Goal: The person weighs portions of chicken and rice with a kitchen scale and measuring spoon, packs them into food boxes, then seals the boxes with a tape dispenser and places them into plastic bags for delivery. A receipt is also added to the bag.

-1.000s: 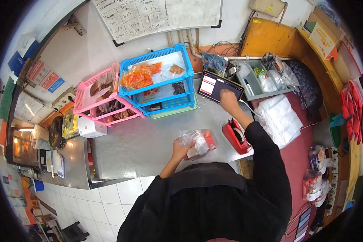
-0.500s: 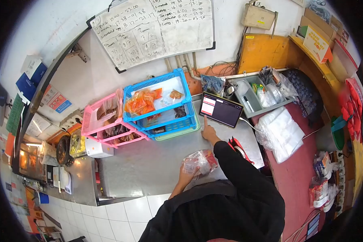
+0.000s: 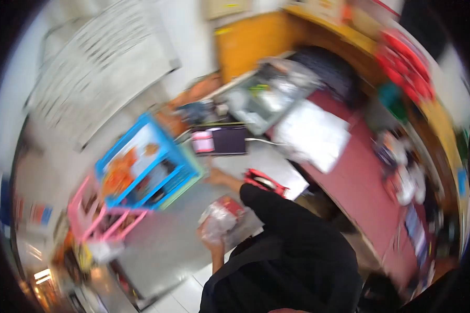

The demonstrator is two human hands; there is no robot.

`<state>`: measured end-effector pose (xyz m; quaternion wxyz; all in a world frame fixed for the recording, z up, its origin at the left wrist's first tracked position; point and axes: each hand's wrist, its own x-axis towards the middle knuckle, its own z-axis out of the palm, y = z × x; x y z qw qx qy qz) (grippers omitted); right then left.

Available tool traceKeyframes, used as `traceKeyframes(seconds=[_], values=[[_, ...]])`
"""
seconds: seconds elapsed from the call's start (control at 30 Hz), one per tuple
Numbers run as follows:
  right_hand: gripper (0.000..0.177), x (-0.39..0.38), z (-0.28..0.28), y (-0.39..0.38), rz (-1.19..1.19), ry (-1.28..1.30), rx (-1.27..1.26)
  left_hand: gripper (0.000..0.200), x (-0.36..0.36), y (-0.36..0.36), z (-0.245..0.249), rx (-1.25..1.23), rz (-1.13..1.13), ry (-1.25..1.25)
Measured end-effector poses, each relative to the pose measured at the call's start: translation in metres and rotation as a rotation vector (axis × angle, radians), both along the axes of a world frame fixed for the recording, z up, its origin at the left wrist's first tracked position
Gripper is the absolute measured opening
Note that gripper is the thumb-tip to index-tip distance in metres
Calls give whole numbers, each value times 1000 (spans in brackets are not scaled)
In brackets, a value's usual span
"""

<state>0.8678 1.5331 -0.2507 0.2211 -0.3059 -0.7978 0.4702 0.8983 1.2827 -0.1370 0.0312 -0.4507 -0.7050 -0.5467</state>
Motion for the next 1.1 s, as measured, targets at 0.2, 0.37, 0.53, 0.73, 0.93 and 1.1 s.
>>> traceKeyframes(seconds=[0.2, 0.37, 0.53, 0.73, 0.93, 1.1], values=[[41, 192, 146, -117, -96, 10, 78, 28, -1, 25, 27, 167, -195, -153], [30, 383, 134, -219, -445, -555, 147, 23, 33, 54, 52, 240, -424, -219], [31, 500, 155, -327, -1123, -681, -177, 18, 100, 59, 78, 295, -724, -272], [65, 522, 147, -329, -1171, 598, -741, 14, 201, 55, 112, 345, -1120, -381], [88, 578, 183, -296, -261, 1592, -923, 12, 393, 59, 203, 540, -1537, -482], [94, 659, 211, -324, -654, 1589, -431, 19, 475, 45, 244, 624, -1768, -356]])
